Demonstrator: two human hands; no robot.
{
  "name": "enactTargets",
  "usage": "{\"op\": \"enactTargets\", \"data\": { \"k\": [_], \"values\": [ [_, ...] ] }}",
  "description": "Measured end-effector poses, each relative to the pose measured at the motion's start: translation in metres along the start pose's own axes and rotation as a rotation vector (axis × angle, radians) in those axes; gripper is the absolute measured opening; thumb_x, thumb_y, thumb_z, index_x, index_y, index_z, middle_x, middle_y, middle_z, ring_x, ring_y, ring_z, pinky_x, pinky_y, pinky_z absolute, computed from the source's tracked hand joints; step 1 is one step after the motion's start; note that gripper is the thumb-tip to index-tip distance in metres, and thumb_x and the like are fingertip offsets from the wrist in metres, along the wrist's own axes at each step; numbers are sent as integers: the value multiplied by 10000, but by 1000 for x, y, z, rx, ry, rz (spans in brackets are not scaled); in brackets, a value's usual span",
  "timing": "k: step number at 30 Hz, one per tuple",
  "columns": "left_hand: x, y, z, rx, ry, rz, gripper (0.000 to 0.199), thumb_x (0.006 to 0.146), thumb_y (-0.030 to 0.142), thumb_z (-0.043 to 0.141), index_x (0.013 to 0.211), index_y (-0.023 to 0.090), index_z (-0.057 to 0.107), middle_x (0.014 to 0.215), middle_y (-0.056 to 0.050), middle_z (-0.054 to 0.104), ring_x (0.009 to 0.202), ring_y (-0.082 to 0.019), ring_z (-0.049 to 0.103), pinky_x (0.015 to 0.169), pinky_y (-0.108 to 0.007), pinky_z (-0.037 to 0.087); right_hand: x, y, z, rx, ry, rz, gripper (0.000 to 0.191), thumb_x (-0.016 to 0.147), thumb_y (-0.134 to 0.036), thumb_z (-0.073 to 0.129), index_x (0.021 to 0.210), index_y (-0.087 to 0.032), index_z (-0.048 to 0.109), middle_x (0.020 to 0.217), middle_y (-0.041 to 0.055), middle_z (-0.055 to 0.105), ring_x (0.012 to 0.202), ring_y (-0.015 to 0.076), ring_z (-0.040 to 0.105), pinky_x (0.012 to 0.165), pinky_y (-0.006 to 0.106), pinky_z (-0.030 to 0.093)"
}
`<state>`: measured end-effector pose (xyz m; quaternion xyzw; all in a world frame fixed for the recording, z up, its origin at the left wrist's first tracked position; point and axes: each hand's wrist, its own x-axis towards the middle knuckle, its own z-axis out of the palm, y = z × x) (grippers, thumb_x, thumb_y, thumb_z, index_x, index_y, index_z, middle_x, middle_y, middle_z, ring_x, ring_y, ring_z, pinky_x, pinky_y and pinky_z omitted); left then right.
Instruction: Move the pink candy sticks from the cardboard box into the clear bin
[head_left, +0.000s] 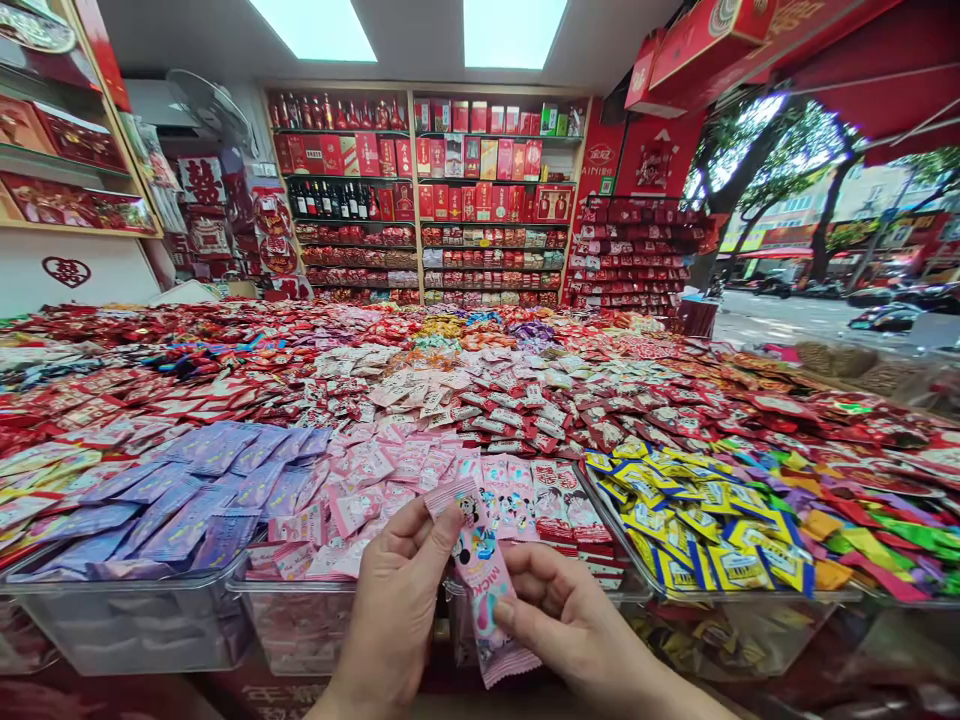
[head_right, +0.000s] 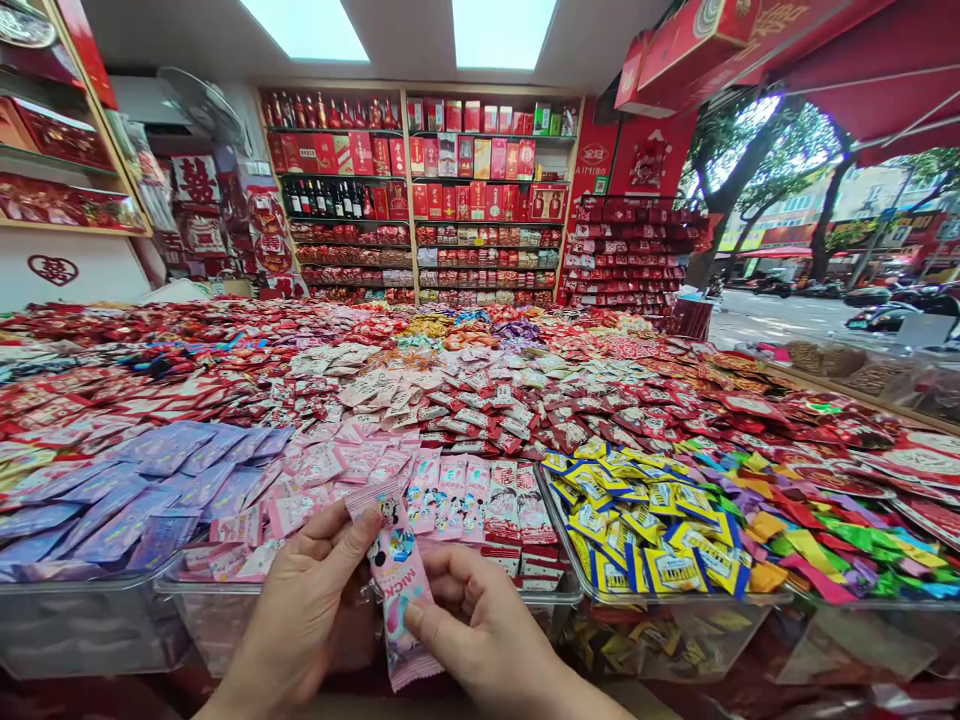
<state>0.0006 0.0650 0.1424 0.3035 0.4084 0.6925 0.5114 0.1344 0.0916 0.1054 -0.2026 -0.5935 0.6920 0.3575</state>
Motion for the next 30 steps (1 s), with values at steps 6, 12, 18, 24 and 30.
{"op": "enactTargets", "data": {
  "k": [6,12,18,24,30],
  "values": [
    [-3,2,-2,-14,20,-25,271,664,213,704,903,177,581,674,17,674,587,-114,616,541,-190,492,-14,4,1,-49,96,-77,270,729,-341,616,925,-169,548,861,57,632,778,138,581,701,249,442],
    [-14,3,-1,71,-66,-90,380,576,222,761,910,185,583,759,-13,682,662,-157,639,597,-248,513,-21,-15,-13,-35,587,-113,327,659,-385,667,907,-201,560,731,13,611,634,136,570,566,234,478],
    [-24,-7,10,182,-128,-152,395,514,337,785,836,147,657,768,-37,686,595,-140,614,516,-224,511,-13,-15,-18,257,562,-116,657,585,-306,740,1124,-270,367,862,11,604,625,122,576,561,249,493],
    [-24,-17,8,178,-193,-243,495,522,370,780,942,163,617,847,-33,681,504,-107,619,457,-196,490,-18,-22,-8,214,482,-97,897,544,-193,755,1271,-328,246,949,22,574,688,135,586,605,262,492],
    [-23,-21,6,208,-303,-355,575,574,418,742,1061,166,570,723,-21,668,509,-117,638,446,-167,472,-19,-27,-15,251,487,-178,838,602,-172,727,1260,-333,235,978,40,579,689,132,588,629,282,489]
  ]
}}
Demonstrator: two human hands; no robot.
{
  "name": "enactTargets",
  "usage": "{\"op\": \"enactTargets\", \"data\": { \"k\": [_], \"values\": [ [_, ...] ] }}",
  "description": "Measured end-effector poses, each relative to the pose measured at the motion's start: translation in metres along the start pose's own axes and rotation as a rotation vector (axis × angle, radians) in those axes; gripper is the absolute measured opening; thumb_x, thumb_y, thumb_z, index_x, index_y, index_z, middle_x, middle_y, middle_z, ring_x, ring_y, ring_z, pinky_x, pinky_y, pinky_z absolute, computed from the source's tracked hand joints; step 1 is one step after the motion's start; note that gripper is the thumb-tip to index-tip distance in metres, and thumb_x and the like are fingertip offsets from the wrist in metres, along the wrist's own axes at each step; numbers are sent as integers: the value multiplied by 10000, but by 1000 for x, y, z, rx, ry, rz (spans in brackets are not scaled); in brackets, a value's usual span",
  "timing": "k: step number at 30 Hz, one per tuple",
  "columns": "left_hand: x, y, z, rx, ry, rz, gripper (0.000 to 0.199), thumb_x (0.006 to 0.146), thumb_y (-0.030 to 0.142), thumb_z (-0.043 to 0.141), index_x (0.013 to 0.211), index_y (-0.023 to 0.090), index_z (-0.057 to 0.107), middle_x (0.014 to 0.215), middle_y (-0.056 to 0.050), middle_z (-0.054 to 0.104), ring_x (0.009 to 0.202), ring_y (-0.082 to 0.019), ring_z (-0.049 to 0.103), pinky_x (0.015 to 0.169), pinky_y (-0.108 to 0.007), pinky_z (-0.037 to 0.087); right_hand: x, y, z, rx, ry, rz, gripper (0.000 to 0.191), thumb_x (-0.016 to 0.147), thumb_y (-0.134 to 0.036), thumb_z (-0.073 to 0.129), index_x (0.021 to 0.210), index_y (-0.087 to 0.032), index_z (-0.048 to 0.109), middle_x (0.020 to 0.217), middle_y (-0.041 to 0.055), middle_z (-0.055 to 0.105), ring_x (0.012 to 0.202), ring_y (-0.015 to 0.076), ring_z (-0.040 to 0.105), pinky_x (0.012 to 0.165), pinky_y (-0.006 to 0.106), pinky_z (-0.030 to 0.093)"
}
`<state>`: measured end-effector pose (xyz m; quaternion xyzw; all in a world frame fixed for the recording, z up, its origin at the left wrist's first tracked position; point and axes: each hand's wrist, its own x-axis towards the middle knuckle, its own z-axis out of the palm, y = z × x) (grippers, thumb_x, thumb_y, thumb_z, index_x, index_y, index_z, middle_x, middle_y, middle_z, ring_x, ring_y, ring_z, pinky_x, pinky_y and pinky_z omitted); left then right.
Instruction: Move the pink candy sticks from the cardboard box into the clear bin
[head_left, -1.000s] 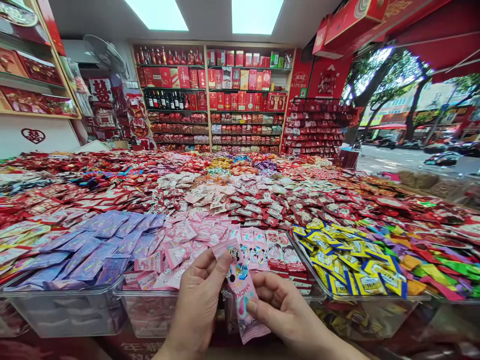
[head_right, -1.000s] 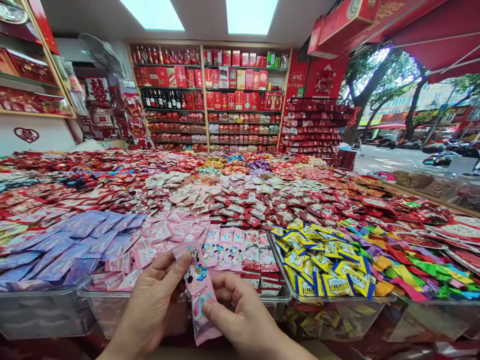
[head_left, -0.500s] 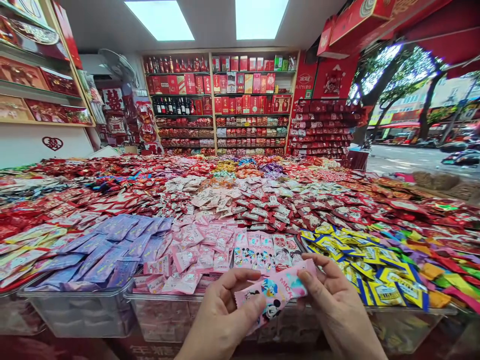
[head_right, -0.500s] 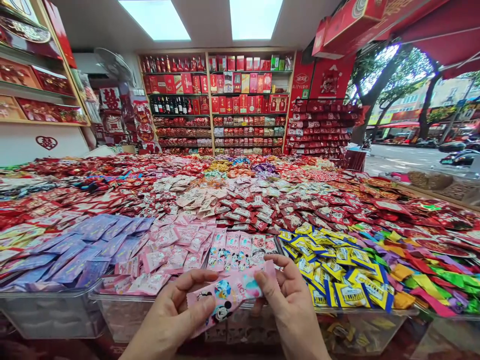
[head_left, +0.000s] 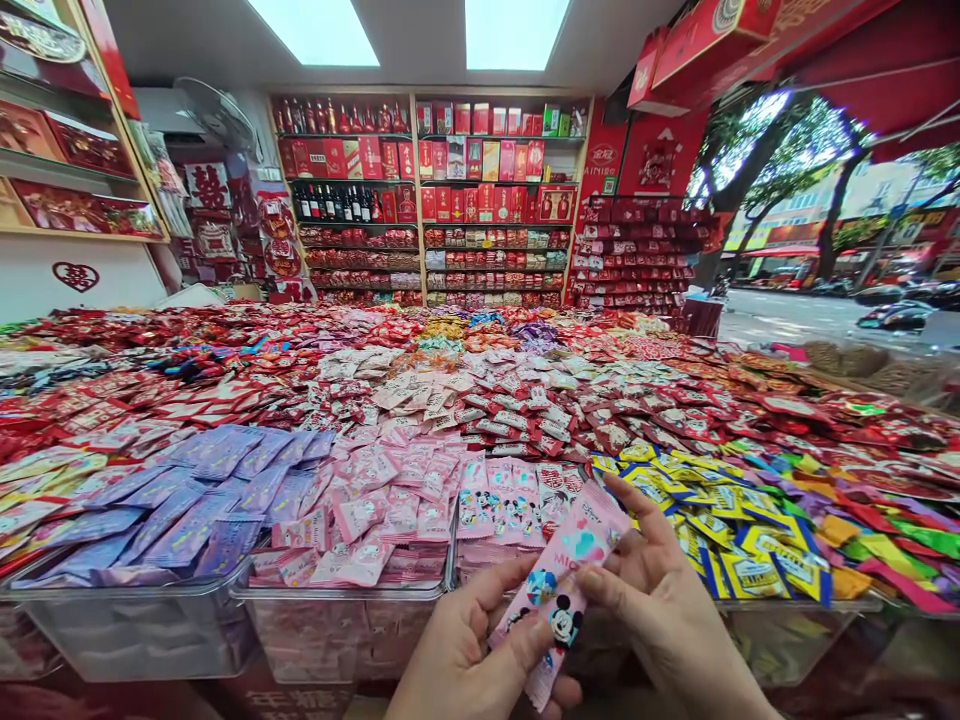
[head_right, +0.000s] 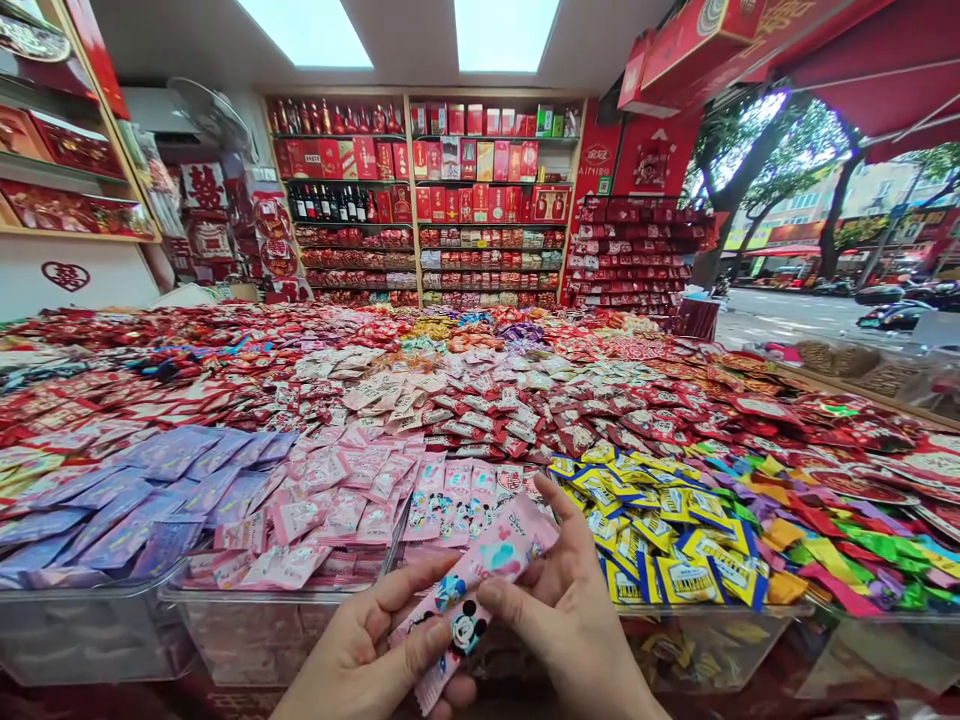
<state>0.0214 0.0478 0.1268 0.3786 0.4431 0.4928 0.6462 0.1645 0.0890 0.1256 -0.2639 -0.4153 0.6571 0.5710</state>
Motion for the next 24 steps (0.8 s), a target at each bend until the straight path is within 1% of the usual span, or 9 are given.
{"op": "enactTargets", "data": {
  "k": [2,4,7,11,14,16,19,21,24],
  "values": [
    [-1,-1,1,41,-46,-6,584,591,456,714,1087,183,570,689,2,639,517,-121,646,441,-162,475,4,0,-5,32,0,22,770,615,-182,722,1229,-302,272,950,48,597,703,146,595,630,299,492],
    [-2,-3,2,66,-72,-22,636,583,487,703,1133,208,547,684,18,616,541,-137,660,440,-162,485,8,1,-10,33,-5,40,727,622,-183,720,1206,-269,296,834,33,619,661,145,594,603,296,491],
    [-2,-7,5,61,-68,-23,757,590,496,696,1241,211,436,701,12,620,555,-151,668,443,-174,498,10,2,-13,7,1,23,693,644,-182,709,1196,-252,296,683,-10,608,593,128,583,573,269,483],
    [-1,-10,8,49,23,39,843,649,443,682,1329,167,266,702,0,631,560,-160,668,447,-186,496,5,7,-7,-10,-30,32,702,675,-204,690,1206,-262,236,738,1,632,651,132,606,617,269,482],
    [-1,-12,8,64,43,57,872,689,420,652,1360,167,157,710,-7,638,566,-167,666,458,-206,492,8,7,-2,-52,-62,36,708,656,-207,703,1185,-253,235,764,9,646,682,136,613,633,267,481],
    [-2,-14,6,107,19,66,847,727,431,602,1368,174,110,711,-18,652,542,-152,652,458,-212,478,22,0,-1,-102,-30,-35,648,657,-226,698,1146,-240,274,761,4,644,683,129,606,636,257,476],
    [-2,-18,3,251,-31,112,692,763,440,542,1325,163,249,684,-19,643,482,-111,600,443,-197,432,57,-12,-1,-251,4,-110,574,656,-242,682,1104,-214,324,726,-13,620,633,104,573,572,212,451],
    [-1,-20,1,348,-60,129,605,769,419,534,1279,163,334,681,-12,625,478,-100,577,445,-195,411,83,-15,0,-411,-27,-36,553,652,-220,667,1104,-192,349,648,-35,579,553,85,528,485,180,407],
    [1,-23,-2,408,-92,137,515,785,372,512,1241,174,378,705,-13,613,516,-103,567,473,-202,409,110,-9,4,-631,-79,180,558,635,-152,639,1122,-158,366,572,-58,509,500,78,483,441,178,385]
  ]
}}
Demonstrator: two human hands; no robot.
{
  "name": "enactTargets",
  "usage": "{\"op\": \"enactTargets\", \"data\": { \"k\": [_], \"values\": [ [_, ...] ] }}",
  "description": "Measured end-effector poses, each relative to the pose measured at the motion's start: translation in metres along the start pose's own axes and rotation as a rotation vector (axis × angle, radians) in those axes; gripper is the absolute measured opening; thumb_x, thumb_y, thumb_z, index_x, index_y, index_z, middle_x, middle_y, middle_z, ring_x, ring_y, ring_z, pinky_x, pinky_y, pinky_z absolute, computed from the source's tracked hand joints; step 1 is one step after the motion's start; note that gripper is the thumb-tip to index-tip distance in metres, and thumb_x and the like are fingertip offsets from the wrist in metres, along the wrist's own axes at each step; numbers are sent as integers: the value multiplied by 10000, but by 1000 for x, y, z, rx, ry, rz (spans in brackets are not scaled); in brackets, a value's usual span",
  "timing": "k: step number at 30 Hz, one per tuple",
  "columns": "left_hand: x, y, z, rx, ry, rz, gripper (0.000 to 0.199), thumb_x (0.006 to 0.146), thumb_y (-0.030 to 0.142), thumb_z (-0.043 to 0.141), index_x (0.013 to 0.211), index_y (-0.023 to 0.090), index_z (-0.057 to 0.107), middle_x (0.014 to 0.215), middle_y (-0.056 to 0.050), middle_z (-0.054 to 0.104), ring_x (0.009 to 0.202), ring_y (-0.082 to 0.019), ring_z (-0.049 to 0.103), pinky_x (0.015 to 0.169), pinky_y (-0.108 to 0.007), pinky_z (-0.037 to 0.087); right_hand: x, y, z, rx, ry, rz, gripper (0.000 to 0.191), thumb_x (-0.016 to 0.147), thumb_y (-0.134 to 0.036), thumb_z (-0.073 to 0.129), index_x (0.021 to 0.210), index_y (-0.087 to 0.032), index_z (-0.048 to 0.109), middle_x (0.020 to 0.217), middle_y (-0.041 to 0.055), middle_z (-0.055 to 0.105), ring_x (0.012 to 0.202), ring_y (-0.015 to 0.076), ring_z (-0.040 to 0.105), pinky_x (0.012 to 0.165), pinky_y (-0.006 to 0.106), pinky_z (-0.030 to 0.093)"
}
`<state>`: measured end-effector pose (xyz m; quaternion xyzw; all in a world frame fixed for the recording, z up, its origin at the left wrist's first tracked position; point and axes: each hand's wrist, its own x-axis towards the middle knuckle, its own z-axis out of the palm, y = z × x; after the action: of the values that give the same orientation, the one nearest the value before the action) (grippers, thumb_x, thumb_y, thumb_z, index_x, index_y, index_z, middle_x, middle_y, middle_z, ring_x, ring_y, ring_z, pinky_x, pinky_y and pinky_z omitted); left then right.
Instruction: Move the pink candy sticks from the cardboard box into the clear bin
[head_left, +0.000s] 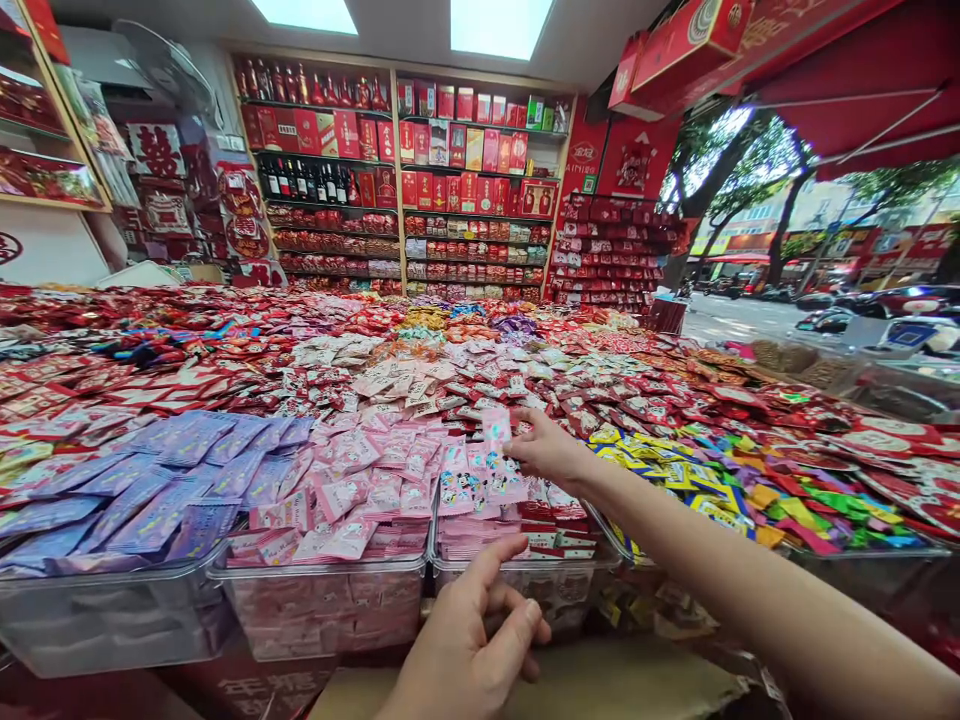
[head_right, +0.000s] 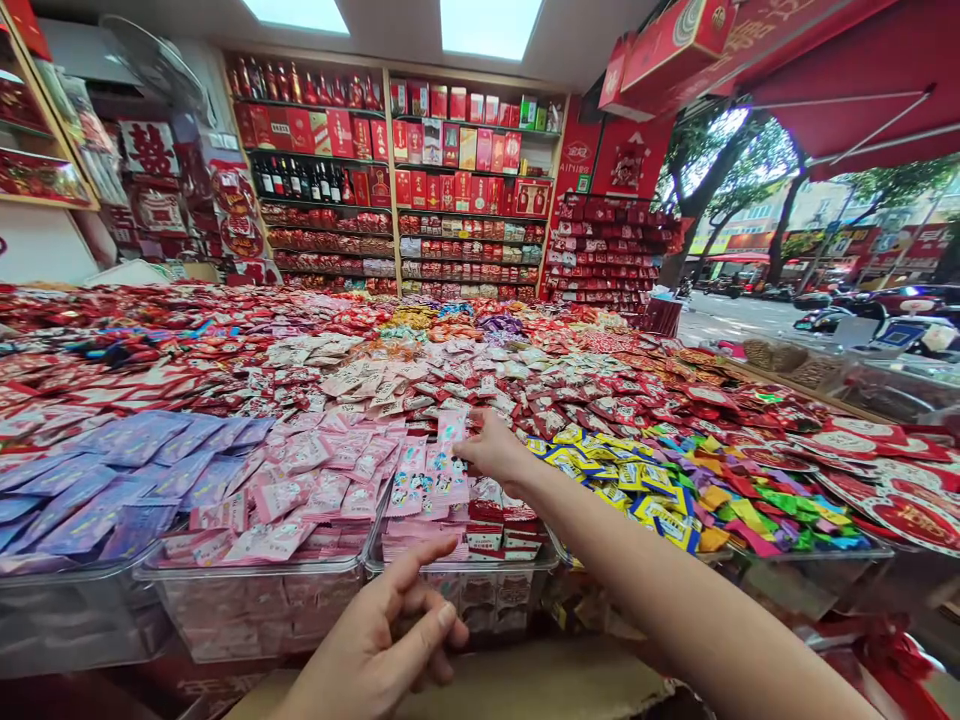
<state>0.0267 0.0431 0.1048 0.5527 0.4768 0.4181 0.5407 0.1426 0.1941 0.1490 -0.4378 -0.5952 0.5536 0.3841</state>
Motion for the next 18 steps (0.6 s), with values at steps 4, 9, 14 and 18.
{"op": "enactTargets", "data": {
  "k": [4,9,14,18],
  "values": [
    [1,-2,-3,34,-41,8,358,799,310,479,1129,169,479,711,-18,609,536,-107,552,508,-215,422,15,7,14,-136,-54,82,513,668,-140,581,1130,-134,358,610,-50,497,530,84,504,505,226,444],
    [2,-5,-5,107,-81,45,278,810,275,449,1051,160,527,713,-30,626,535,-113,550,529,-226,432,22,19,16,-368,-75,4,473,646,-186,618,1082,-125,447,770,18,549,550,98,523,525,256,435],
    [1,-8,-4,183,-122,82,261,812,292,437,1007,157,547,701,-33,635,498,-111,538,497,-217,425,28,28,9,-643,-41,-179,318,610,-206,653,901,-102,575,965,116,567,830,198,538,762,332,394],
    [1,-6,-5,233,-135,90,254,808,293,443,983,159,569,713,-40,651,525,-119,558,514,-215,430,20,24,8,-742,-2,-305,268,677,-230,602,909,-98,580,974,123,554,923,211,499,816,325,363]
  ]
}}
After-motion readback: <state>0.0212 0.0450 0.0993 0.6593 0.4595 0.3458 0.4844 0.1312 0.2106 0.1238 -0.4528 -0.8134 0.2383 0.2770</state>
